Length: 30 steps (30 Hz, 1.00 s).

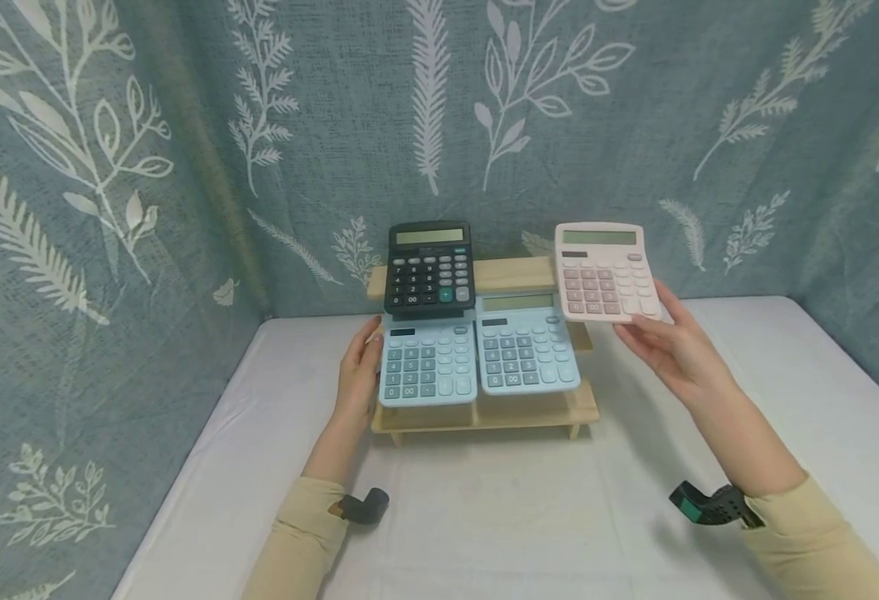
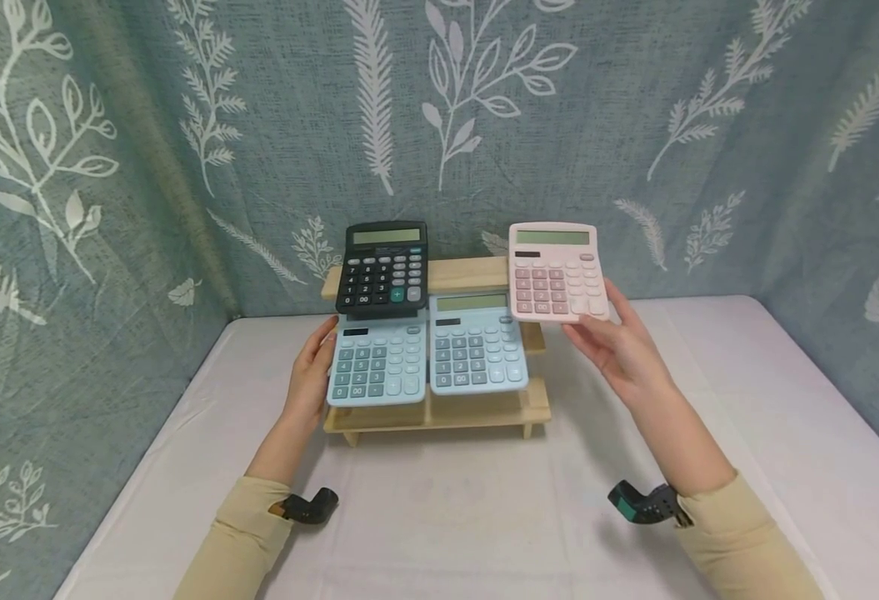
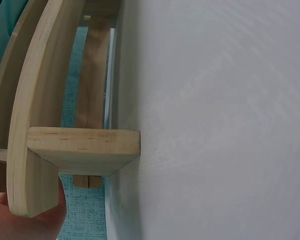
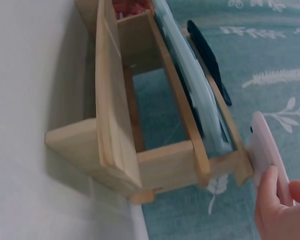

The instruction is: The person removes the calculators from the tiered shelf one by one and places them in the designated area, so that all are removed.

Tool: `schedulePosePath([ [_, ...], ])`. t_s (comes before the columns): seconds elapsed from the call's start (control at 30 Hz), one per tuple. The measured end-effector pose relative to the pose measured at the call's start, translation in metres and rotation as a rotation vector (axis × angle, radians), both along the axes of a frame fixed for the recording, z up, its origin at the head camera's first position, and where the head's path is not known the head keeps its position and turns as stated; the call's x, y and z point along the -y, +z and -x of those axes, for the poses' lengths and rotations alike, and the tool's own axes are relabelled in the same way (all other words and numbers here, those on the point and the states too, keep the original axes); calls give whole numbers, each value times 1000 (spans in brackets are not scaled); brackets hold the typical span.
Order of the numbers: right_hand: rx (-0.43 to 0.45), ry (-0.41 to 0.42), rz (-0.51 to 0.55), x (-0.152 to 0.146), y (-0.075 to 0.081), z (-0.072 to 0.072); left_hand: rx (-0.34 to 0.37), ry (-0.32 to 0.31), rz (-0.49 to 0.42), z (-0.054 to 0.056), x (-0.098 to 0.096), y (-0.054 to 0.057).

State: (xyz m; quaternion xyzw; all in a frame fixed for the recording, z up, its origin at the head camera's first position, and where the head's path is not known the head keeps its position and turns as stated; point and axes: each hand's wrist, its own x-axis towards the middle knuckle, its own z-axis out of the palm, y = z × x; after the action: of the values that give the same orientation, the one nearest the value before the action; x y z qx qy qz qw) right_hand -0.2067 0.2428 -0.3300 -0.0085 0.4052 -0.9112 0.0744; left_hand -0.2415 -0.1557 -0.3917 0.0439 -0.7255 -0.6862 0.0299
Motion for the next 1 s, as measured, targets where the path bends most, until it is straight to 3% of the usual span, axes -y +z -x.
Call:
schedulePosePath([
  [0.17,-3,-9,35,-11,-2,-2,10,5,-10,-2,-2,6],
  [0.5,-8,-42,37,-30,-5,-6,-27,25,3,6,-2,-9],
  [1.0,6,-45,12,-61,-21,-5,-15,33,-1,6,-2,-9],
])
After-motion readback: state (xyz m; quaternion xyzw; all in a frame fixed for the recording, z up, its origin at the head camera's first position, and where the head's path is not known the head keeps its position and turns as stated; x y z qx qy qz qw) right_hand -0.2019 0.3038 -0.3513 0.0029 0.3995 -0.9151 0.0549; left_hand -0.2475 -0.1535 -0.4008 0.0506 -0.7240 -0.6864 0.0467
